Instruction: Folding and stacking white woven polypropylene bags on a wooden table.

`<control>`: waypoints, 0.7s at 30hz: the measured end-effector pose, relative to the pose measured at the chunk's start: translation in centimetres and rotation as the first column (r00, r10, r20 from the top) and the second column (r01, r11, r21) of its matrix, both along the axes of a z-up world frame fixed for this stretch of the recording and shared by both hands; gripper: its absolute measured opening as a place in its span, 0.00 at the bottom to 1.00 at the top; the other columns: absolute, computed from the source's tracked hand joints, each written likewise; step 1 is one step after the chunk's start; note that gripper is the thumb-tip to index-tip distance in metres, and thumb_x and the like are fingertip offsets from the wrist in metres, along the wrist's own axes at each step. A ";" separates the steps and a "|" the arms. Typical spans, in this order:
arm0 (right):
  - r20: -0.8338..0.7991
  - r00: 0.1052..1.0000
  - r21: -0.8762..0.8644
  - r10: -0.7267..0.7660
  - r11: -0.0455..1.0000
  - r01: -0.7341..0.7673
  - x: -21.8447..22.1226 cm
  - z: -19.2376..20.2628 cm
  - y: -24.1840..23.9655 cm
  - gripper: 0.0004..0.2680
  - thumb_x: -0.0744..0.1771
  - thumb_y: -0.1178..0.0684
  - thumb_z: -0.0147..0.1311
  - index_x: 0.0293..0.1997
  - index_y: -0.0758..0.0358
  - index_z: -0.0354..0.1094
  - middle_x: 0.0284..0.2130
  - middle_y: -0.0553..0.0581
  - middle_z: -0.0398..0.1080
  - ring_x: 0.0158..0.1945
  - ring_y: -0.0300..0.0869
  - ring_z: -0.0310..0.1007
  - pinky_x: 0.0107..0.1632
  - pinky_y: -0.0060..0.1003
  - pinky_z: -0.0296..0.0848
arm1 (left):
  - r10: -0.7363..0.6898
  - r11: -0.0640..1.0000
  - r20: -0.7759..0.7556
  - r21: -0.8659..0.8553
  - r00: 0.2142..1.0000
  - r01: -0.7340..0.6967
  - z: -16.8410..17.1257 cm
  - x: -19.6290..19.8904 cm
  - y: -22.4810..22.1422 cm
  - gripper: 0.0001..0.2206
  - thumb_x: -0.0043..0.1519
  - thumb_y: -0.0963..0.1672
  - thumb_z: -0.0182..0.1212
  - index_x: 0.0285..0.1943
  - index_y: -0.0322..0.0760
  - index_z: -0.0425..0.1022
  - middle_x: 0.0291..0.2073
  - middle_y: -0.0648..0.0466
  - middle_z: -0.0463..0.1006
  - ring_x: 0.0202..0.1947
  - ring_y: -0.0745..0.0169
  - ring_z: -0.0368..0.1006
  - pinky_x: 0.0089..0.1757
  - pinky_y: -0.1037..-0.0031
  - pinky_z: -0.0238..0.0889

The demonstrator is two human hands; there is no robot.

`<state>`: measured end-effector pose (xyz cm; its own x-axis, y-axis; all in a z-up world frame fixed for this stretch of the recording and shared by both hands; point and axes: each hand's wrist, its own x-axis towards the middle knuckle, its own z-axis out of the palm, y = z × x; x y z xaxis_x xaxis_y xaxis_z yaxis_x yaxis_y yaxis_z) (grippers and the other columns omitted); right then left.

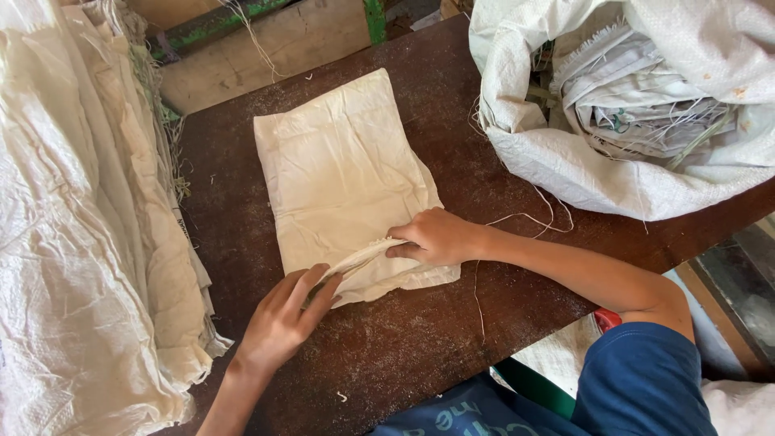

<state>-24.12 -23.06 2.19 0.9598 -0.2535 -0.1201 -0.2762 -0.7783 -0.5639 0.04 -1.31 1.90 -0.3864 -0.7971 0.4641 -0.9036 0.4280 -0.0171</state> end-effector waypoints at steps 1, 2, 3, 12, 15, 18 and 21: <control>-0.002 1.000 0.001 0.001 1.000 -0.001 0.1 0.2 0.2 0.14 0.69 0.41 0.52 0.43 0.63 0.76 0.11 0.55 0.68 0.11 0.40 0.62 0.22 0.39 0.64 | 0.001 1.000 -0.002 0.001 1.000 -0.001 -0.1 0.0 0.1 0.21 0.57 0.45 0.68 0.60 0.37 0.75 0.56 0.48 0.71 0.47 0.54 0.76 0.45 0.66 0.77; 0.034 0.999 0.003 0.002 1.000 -0.002 0.1 0.3 0.4 0.15 0.69 0.42 0.52 0.48 0.64 0.74 0.11 0.53 0.67 0.10 0.40 0.61 0.21 0.39 0.63 | 0.010 1.000 -0.036 0.023 0.999 -0.010 -0.3 0.0 0.1 0.20 0.57 0.42 0.68 0.59 0.36 0.76 0.55 0.46 0.72 0.46 0.54 0.77 0.44 0.67 0.78; 0.069 0.998 0.006 0.003 1.000 -0.003 0.2 0.4 0.6 0.15 0.69 0.42 0.51 0.52 0.64 0.72 0.11 0.52 0.66 0.09 0.40 0.60 0.19 0.39 0.62 | 0.021 0.999 -0.070 0.046 0.997 -0.017 -0.4 0.0 0.2 0.18 0.57 0.39 0.68 0.58 0.34 0.77 0.54 0.44 0.73 0.44 0.53 0.78 0.44 0.69 0.79; 0.418 0.758 -0.818 0.501 0.571 0.074 -0.7 -4.3 0.4 0.14 0.72 0.47 0.55 0.64 0.56 0.60 0.48 0.56 0.70 0.46 0.41 0.77 0.45 0.33 0.81 | 0.163 0.971 -0.649 0.238 0.743 -0.006 0.4 -0.4 -0.9 0.12 0.59 0.39 0.66 0.51 0.36 0.80 0.50 0.43 0.80 0.45 0.52 0.82 0.38 0.74 0.81; 0.414 0.809 -0.702 0.417 0.712 -0.007 -0.1 0.0 2.2 0.29 0.64 0.30 0.54 0.59 0.69 0.64 0.44 0.68 0.74 0.38 0.51 0.78 0.37 0.45 0.79 | 0.352 0.906 -0.730 0.424 0.585 -0.016 0.6 -0.2 -1.1 0.11 0.59 0.40 0.65 0.50 0.34 0.80 0.48 0.46 0.83 0.40 0.60 0.82 0.29 0.74 0.76; 0.303 0.898 -0.682 0.318 0.731 -0.028 0.0 -1.0 2.4 0.31 0.63 0.30 0.56 0.63 0.68 0.65 0.49 0.67 0.73 0.43 0.53 0.78 0.43 0.49 0.79 | 0.429 0.846 -0.798 0.519 0.422 0.121 -2.5 1.1 -1.1 0.11 0.63 0.41 0.66 0.52 0.31 0.79 0.41 0.45 0.85 0.40 0.59 0.78 0.40 0.74 0.72; 0.249 0.911 -0.665 0.330 0.742 -0.087 -0.1 -2.8 2.0 0.29 0.65 0.33 0.59 0.62 0.72 0.65 0.48 0.68 0.74 0.44 0.52 0.78 0.45 0.49 0.79 | 0.631 0.708 -0.695 0.698 0.346 0.110 -1.2 0.6 -1.2 0.13 0.63 0.43 0.66 0.54 0.33 0.78 0.36 0.42 0.82 0.31 0.63 0.75 0.36 0.74 0.67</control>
<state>-24.17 -21.10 -0.62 0.9447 0.0586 0.3228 0.0443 -0.9977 0.0515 0.62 -2.51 0.72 0.2114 -0.9554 -0.2060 -0.2818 -0.2614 0.9232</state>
